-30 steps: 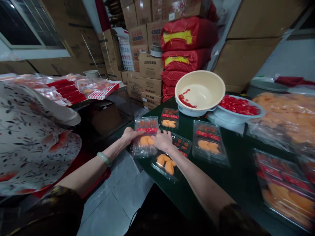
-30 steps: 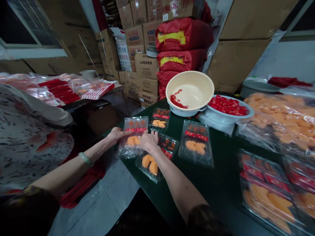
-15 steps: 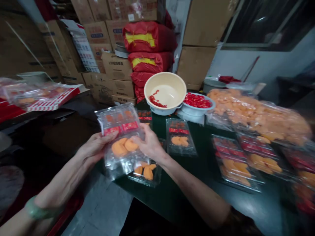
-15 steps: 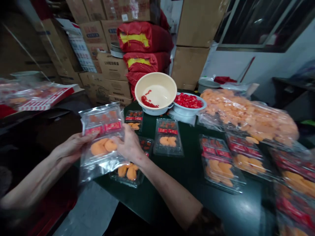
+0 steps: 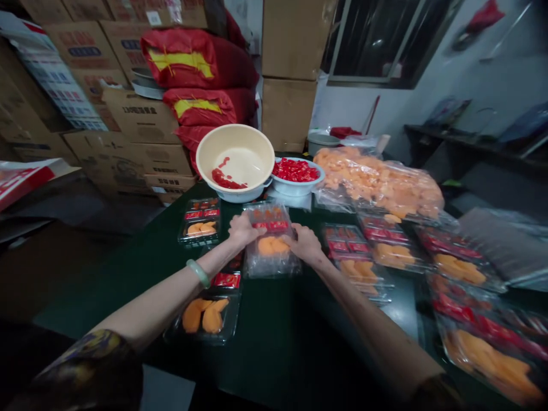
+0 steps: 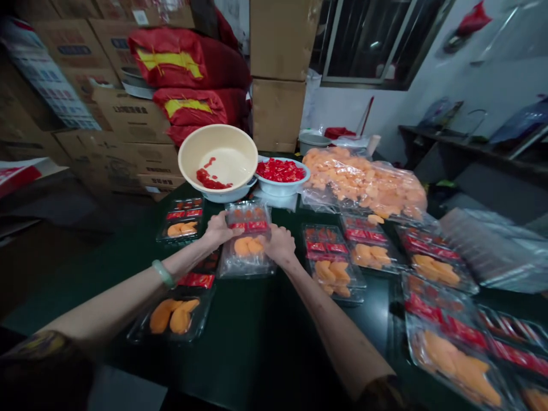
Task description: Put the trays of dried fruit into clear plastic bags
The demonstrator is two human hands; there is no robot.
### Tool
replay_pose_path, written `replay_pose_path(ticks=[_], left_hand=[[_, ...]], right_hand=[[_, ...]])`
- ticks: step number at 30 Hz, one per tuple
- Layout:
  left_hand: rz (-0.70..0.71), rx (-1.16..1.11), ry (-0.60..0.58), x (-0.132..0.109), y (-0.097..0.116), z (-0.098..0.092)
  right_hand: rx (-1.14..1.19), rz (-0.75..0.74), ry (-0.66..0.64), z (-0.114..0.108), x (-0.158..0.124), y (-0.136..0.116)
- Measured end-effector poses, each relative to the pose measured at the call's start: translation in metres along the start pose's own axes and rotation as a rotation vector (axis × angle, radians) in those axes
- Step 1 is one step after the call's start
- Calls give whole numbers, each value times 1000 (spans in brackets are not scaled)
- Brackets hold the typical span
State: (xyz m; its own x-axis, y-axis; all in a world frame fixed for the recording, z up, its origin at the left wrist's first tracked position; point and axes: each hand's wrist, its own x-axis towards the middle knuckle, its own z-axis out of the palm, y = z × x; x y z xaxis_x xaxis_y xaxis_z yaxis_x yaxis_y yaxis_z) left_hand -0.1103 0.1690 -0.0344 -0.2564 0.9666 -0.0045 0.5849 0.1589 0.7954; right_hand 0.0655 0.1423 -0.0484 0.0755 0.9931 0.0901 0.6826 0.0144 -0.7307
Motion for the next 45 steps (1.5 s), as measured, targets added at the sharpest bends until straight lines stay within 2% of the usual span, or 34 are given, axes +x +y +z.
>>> replay_pose_path(ticks=[2,4,6,7,8,9,11,12,13,15,18,21,24,27,30,33,36,38,40,42,44,45], left_hand=[[90,79,28,1,0,-9],[194,140,51,0,-7,-27],[239,189,85,-4,-25,-54],[219,205,110,-8,-39,-69],[171,213,138,-14,-54,-84],[118,226,167,-23,-70,-98],[7,244,212,-46,-101,-120],[-39,243,216,-60,-113,-125],[-69,232,204,-73,-122,-127],[-82,195,142,-98,-132,-124],[-51,120,57,-127,-131,-111],[-138,-81,33,-147,-126,-108],[-254,-382,30,-167,-122,-110],[-296,-606,57,-185,-119,-110],[-306,-710,107,-200,-113,-108],[-275,-672,100,-213,-99,-108],[-214,-582,-4,-221,-73,-108],[-129,-512,-72,-214,-50,-106],[50,-406,-90,-190,-21,-96],[320,-207,-89,-148,12,-77],[591,127,-148,-93,47,-45],[658,368,-214,-64,63,-24]], right_hand=[[-16,-13,46,-10,-2,-1],[30,-31,92,-25,-13,-6],[200,-68,107,-40,-34,-13],[349,-100,69,-43,-48,-17],[482,-118,-24,-44,-65,-21],[565,-101,-175,-40,-83,-25],[613,-24,-497,-22,-119,-33],[593,-1,-587,-8,-134,-37],[587,30,-619,7,-146,-41],[612,118,-593,38,-158,-52],[712,324,-480,66,-153,-68],[779,444,-434,73,-144,-78],[812,435,-502,74,-144,-83],[881,425,-538,78,-150,-85],[994,450,-589,79,-157,-85],[1124,465,-639,63,-162,-79],[1232,418,-640,24,-167,-67],[1244,397,-567,-11,-170,-55],[1244,419,-437,-48,-173,-39],[1215,464,-283,-81,-175,-18],[1135,501,-143,-108,-175,7],[1071,517,-81,-118,-174,20]])
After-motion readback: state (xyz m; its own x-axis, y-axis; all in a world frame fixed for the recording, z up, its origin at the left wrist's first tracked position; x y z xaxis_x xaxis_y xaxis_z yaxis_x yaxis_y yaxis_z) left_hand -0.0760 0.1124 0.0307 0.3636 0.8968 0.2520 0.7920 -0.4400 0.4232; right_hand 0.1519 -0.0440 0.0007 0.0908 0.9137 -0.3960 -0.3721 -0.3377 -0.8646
